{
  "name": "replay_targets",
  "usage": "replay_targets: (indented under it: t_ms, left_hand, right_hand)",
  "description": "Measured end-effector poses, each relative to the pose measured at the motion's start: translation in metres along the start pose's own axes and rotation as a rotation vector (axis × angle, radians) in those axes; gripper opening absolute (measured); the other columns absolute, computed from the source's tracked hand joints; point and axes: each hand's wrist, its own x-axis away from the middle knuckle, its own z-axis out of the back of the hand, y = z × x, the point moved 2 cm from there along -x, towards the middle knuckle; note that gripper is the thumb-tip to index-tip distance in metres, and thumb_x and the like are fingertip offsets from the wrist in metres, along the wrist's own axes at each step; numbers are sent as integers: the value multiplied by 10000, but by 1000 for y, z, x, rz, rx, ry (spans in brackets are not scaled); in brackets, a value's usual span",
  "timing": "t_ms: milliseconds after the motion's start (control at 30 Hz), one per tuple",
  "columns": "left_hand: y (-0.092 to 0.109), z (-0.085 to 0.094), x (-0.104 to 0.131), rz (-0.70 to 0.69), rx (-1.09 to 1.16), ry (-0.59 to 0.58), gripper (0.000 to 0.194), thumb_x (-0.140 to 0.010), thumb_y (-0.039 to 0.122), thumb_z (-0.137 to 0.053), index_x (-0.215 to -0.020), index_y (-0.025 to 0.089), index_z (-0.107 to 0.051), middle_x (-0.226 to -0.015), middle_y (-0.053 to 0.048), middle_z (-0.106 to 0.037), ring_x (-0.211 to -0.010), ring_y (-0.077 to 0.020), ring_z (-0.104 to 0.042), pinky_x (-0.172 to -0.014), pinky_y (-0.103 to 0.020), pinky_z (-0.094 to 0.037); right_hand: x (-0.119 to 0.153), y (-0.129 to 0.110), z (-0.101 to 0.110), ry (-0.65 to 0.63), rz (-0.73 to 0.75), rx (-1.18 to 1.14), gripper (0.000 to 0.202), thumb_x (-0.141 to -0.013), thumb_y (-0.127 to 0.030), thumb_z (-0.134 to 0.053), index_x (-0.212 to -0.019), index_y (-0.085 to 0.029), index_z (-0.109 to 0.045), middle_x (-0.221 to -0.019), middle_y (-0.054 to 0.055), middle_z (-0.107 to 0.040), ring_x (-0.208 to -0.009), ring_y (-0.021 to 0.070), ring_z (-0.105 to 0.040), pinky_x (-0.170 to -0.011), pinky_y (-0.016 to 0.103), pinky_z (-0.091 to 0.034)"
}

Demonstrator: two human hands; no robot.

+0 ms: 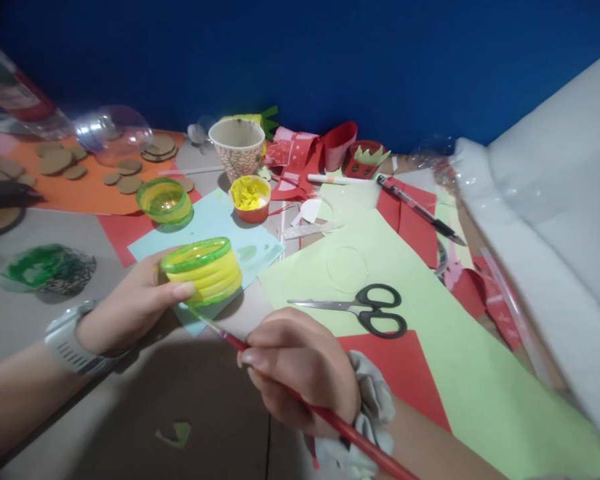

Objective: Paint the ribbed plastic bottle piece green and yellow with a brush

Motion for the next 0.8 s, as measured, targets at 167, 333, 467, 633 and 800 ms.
replay_targets:
  t_ms: [167,333,467,633,800]
  left_hand:
    - [0,-1,0,15,3,13,430,-712,321,-779,-1109,189,-680,-1148,-84,-736,-1055,-297,-678,-889,-365,-565]
    - [-1,0,0,3,-5,11,394,-722,323,-774,-1079,182,-686,-1130,-88,-741,-1031,-295,-685,-884,-376,-563]
    - [-1,0,0,1,-3,15,364,-730,310,-771,-1068,201,-690,-1118,-70,-746,-1027,-282,-687,-879,-370,-563]
    - [-2,-1,0,-1,8,15,372,-732,302,-769,-1076,189,-686,-1137,-84,-738,-1035,-288,-684,-888,-374,-558]
    - [-2,-1,0,-3,19,19,346,-746,290,-762,-1076,218,-688,-1119,-42,-746,-1019,-250,-691,-865,-323,-569]
  right_hand:
    - [-4,0,-1,64,90,147,198,-823,-41,-505,-895,-212,-576,-683,35,-647,-592,163,-619,-567,315,-548]
    - [-4,-1,-3,-58,132,95,237,-831,-75,-575,-1017,-220,-591,-771,57,-684,-635,184,-661,-594,324,-574]
    - [-5,-1,-1,65,79,150,168,-830,-47,-507,-829,-200,-577,-653,35,-633,-569,155,-611,-550,294,-542]
    - [-5,-1,-4,-62,141,120,255,-805,-49,-549,-1002,-210,-567,-756,49,-680,-634,176,-648,-592,321,-570]
    - [-3,4,-2,89,152,149,176,-829,-44,-495,-871,-204,-557,-674,19,-619,-574,145,-597,-537,284,-533]
